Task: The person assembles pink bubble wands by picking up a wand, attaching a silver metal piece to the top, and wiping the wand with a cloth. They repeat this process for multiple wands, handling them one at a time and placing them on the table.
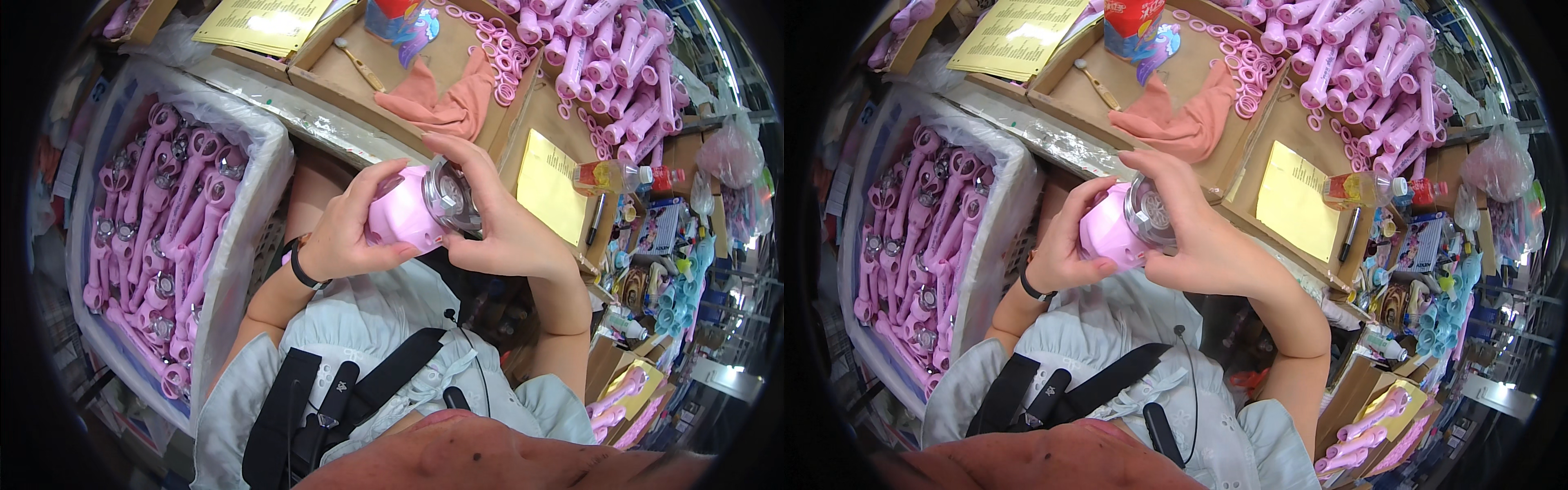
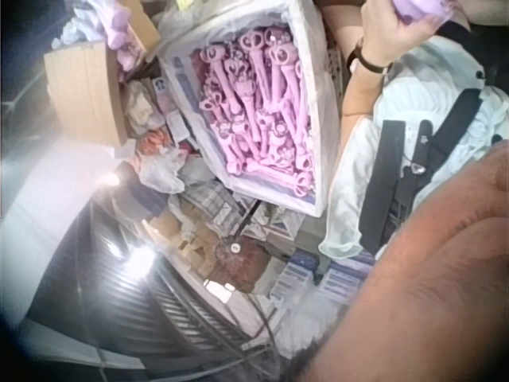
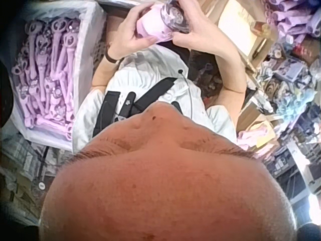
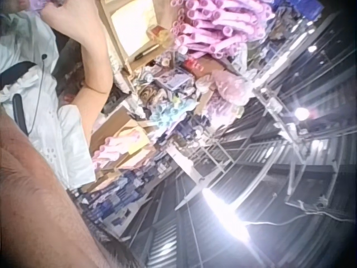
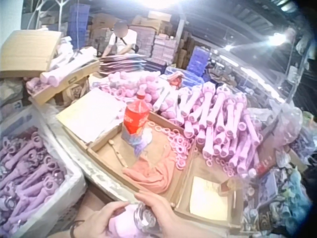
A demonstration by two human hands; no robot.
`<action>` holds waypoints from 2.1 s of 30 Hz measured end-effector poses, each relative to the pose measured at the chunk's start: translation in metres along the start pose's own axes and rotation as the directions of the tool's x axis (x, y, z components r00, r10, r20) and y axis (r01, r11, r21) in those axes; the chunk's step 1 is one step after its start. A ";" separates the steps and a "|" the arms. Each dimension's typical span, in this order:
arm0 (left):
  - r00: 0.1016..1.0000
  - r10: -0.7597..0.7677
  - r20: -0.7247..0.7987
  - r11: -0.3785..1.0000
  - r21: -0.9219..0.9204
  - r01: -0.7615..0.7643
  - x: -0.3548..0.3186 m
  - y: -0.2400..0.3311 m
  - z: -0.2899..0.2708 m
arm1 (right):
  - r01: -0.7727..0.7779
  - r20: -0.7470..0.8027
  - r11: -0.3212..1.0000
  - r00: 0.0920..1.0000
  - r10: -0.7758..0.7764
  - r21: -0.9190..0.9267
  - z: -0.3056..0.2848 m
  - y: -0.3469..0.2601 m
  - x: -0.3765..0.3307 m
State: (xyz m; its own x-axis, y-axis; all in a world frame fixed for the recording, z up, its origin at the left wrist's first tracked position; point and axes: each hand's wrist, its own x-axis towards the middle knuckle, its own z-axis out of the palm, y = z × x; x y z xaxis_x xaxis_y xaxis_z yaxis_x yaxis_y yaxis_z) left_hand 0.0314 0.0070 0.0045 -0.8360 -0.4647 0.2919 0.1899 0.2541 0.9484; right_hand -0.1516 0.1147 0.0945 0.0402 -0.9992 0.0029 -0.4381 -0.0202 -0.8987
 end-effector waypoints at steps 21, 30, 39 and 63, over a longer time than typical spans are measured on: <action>0.997 0.023 -0.074 0.997 -0.073 -0.029 -0.004 -0.006 0.000 | 0.006 -0.069 0.988 0.998 0.005 0.156 0.000 0.016 -0.012; 0.966 0.096 -0.242 0.921 -0.346 -0.178 0.005 -0.008 -0.007 | 0.230 -0.459 0.705 0.875 0.152 0.671 0.050 0.033 -0.015; 0.960 0.107 -0.258 0.962 -0.219 -0.166 0.004 -0.013 0.000 | 0.247 -0.365 0.448 0.910 0.198 0.859 0.075 0.019 0.012; 0.906 -0.073 -0.418 0.923 -0.372 -0.097 0.004 -0.044 -0.019 | -0.361 0.041 0.844 0.925 0.377 0.396 0.171 0.131 -0.025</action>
State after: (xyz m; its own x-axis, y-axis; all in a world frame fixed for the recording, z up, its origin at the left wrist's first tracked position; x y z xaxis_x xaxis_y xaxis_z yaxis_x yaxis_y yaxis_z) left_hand 0.0296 -0.0226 -0.0336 -0.5560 -0.7937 0.2468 0.4476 -0.0357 0.8935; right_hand -0.0561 0.1433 -0.0983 -0.0910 -0.9308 -0.3541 -0.0289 0.3579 -0.9333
